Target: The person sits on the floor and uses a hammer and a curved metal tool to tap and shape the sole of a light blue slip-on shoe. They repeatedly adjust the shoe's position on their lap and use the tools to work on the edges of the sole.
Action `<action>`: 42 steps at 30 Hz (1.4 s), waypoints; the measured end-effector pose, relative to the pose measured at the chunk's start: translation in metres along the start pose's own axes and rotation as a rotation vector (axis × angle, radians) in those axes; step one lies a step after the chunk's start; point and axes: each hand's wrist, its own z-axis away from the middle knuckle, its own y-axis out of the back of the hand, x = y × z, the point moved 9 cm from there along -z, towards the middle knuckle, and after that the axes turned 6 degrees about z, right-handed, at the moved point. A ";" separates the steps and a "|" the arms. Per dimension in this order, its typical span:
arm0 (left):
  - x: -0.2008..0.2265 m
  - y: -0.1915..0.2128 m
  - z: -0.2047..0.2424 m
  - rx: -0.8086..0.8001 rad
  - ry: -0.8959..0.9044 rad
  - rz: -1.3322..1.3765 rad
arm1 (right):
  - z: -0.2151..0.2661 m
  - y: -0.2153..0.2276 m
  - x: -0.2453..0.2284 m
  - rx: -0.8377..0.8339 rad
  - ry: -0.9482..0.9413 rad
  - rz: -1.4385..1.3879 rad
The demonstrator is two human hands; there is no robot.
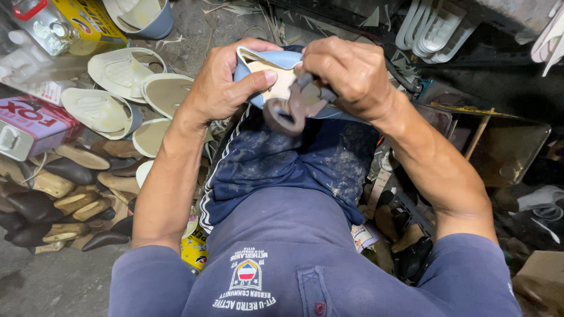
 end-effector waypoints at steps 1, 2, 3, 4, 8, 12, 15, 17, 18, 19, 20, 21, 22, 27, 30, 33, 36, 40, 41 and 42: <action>-0.001 0.001 0.000 0.013 -0.016 -0.019 | 0.003 -0.001 0.006 0.028 -0.063 -0.008; -0.002 0.001 -0.001 0.022 -0.032 -0.036 | 0.006 -0.002 0.011 0.055 -0.129 -0.014; -0.001 0.000 0.001 0.021 -0.031 -0.034 | 0.006 -0.003 0.012 0.054 -0.131 -0.014; 0.001 -0.001 0.002 0.017 -0.033 -0.057 | 0.008 -0.002 0.022 0.088 -0.228 -0.115; 0.009 -0.005 0.003 0.009 -0.012 -0.018 | 0.006 -0.003 0.042 0.022 -0.522 -0.339; -0.010 -0.004 0.012 0.039 -0.008 0.046 | 0.029 0.003 0.047 -0.050 -0.525 -0.234; -0.009 -0.009 0.026 0.076 -0.095 0.103 | 0.042 0.051 0.029 0.024 -0.713 -0.102; -0.011 -0.018 0.039 0.099 -0.126 0.042 | 0.063 0.076 0.008 0.019 -0.966 -0.119; -0.019 -0.027 0.045 0.088 -0.130 0.045 | 0.077 0.072 -0.008 0.023 -0.974 -0.111; -0.024 -0.033 0.051 0.110 -0.179 0.048 | 0.098 0.056 -0.021 -0.087 -1.079 -0.179; -0.028 -0.039 0.056 0.130 -0.233 0.053 | 0.120 0.041 -0.036 -0.197 -1.182 -0.244; -0.023 -0.041 0.055 0.116 -0.239 0.058 | 0.132 0.029 -0.051 -0.191 -1.193 -0.233; -0.017 -0.043 0.059 0.128 -0.263 0.016 | 0.151 0.006 -0.070 -0.248 -1.276 -0.400; -0.004 -0.057 0.070 0.182 -0.390 -0.041 | 0.158 -0.029 -0.113 -0.396 -1.187 -0.406; 0.001 -0.056 0.076 0.223 -0.439 -0.025 | 0.146 -0.022 -0.118 -0.331 -1.074 -0.288; 0.011 -0.061 0.081 0.158 -0.481 -0.160 | 0.146 -0.025 -0.122 -0.462 -1.071 -0.281; 0.018 -0.065 0.089 0.146 -0.559 -0.176 | 0.152 -0.023 -0.123 -0.551 -1.187 -0.340; 0.023 -0.069 0.093 0.131 -0.623 -0.227 | 0.149 -0.016 -0.128 -0.674 -1.247 -0.390; 0.024 -0.069 0.093 0.125 -0.638 -0.234 | 0.147 -0.014 -0.129 -0.714 -1.250 -0.379; 0.025 -0.069 0.092 0.124 -0.637 -0.233 | 0.143 -0.012 -0.129 -0.715 -1.251 -0.380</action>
